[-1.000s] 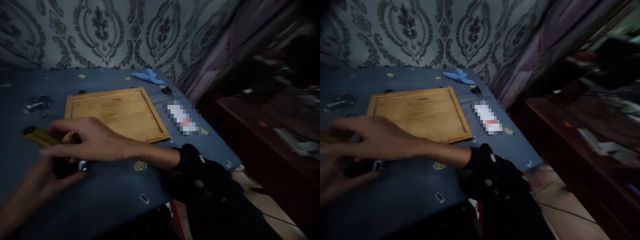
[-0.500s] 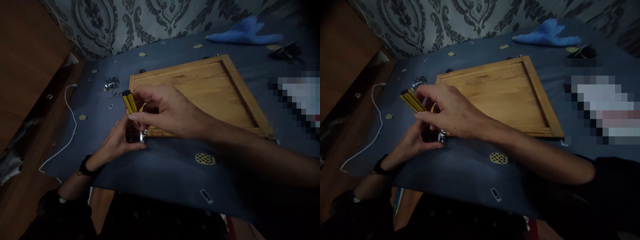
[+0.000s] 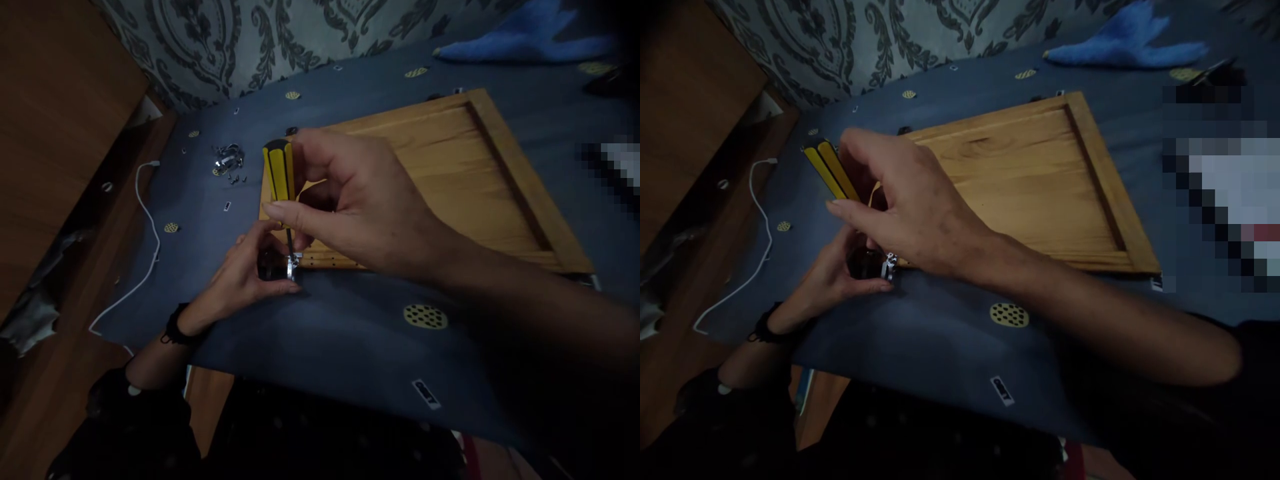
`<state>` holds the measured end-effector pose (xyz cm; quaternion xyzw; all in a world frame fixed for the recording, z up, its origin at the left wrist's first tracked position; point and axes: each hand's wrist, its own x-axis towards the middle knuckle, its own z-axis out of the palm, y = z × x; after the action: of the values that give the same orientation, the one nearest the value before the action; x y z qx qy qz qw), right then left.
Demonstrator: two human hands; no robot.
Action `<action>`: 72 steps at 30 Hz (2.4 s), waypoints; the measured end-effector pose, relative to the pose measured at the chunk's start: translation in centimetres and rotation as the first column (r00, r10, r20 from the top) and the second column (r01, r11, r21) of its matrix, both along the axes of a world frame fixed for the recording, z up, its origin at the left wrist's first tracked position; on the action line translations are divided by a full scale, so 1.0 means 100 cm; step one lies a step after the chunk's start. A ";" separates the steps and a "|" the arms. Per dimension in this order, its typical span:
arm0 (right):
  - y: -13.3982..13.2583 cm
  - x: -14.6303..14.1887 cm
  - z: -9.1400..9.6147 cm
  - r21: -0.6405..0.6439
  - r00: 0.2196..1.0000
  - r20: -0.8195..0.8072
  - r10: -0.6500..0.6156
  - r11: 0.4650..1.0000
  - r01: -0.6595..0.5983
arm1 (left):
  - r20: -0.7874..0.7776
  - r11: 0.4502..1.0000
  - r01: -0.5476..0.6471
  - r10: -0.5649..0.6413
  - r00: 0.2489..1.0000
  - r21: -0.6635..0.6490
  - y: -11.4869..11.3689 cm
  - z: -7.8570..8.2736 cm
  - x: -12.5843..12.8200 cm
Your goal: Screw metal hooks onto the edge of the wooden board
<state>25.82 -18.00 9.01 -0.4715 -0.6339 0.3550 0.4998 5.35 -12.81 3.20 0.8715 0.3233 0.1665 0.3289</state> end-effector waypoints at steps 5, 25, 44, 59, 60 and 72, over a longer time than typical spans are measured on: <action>0.001 -0.001 -0.006 -0.004 0.998 0.063 0.012 1.000 -0.011 | 0.003 1.000 0.002 -0.002 1.000 -0.020 0.001 0.000 -0.001; 0.000 -0.003 -0.010 0.016 0.998 0.066 0.017 1.000 -0.018 | -0.007 0.999 0.027 -0.027 1.000 0.028 0.001 0.004 0.000; -0.002 -0.002 -0.005 0.008 0.997 0.080 -0.004 1.000 0.003 | -0.017 1.000 0.016 -0.016 1.000 0.007 0.000 0.004 0.000; -0.001 -0.004 -0.007 0.011 0.998 0.056 -0.001 1.000 0.000 | -0.012 1.000 0.019 -0.018 1.000 0.017 0.000 0.004 0.001; -0.001 -0.004 -0.007 0.009 0.998 0.062 -0.002 1.000 0.002 | -0.010 1.000 0.018 -0.018 1.000 0.014 0.000 0.003 0.001; -0.004 -0.002 -0.004 0.049 0.997 0.073 -0.011 0.999 0.007 | -0.020 1.000 0.024 -0.023 1.000 0.005 0.001 0.004 0.001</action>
<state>25.63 -18.39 8.56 -0.4747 -0.6583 0.3195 0.4891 5.44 -12.67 3.61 0.8778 0.3158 0.1548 0.3253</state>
